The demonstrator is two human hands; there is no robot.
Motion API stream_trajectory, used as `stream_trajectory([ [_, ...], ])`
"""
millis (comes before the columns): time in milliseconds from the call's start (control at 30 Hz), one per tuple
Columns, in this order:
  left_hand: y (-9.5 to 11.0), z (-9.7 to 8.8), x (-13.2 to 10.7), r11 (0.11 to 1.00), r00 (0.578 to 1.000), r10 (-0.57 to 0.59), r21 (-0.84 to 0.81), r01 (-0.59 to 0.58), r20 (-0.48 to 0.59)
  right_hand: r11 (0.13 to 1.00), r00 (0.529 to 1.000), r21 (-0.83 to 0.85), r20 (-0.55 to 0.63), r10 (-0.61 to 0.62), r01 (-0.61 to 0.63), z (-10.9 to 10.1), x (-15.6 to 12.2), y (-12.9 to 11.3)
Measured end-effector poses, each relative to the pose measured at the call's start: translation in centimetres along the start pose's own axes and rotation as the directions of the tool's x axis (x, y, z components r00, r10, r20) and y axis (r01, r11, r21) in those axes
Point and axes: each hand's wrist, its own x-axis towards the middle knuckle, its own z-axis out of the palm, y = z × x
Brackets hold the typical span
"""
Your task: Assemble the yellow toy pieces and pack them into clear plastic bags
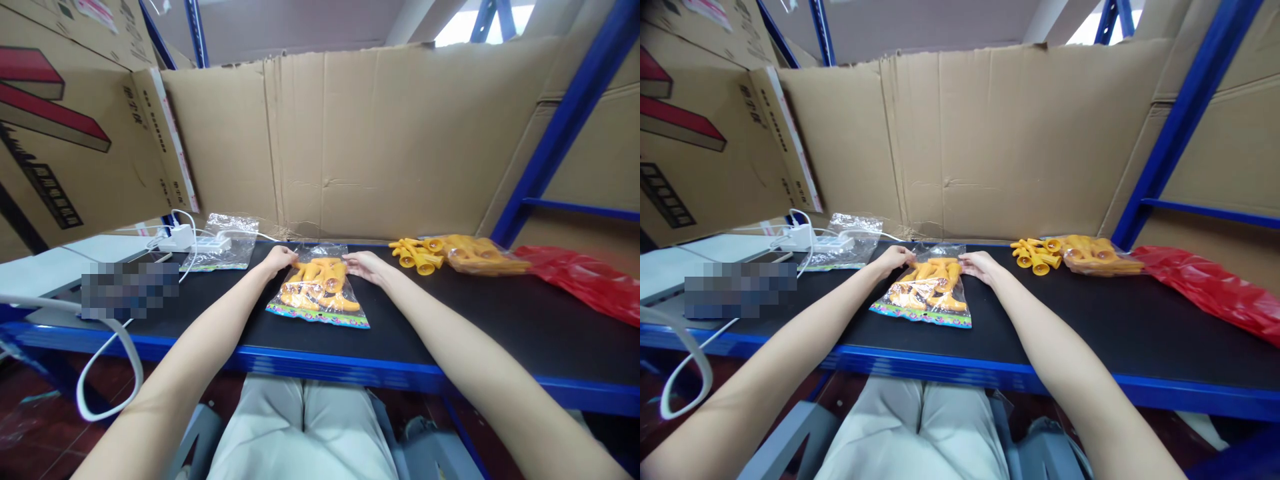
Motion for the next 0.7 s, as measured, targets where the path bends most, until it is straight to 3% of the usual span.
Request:
stream_trajectory([
  [133,0.4,-0.1,-0.5,0.948,0.992,-0.097,-0.295,0.117,0.08,0.998,0.999,-0.043,-0.019,-0.036,0.035,0.0,0.1,0.1],
  [267,0.2,-1.1,-0.6,0.909,0.979,-0.137,-0.374,0.184,0.151,0.997,0.998,-0.049,-0.008,-0.055,0.054,-0.4,-0.1,0.1],
  [467,-0.7,-2.2,-0.2,0.906,0.962,-0.038,-0.396,0.146,0.269,0.989,0.992,-0.08,0.051,-0.119,0.123,-0.9,-0.3,0.2],
  [600,-1.0,-1.8,-0.1,0.942,0.975,0.003,-0.329,0.072,0.222,0.968,0.981,-0.157,0.04,-0.191,0.195,-0.9,-0.2,0.1],
  [700,-1.2,-1.4,0.0,0.958,0.98,0.099,-0.283,-0.047,0.174,0.967,0.98,-0.166,0.085,-0.182,0.194,-1.0,-0.2,-0.1],
])
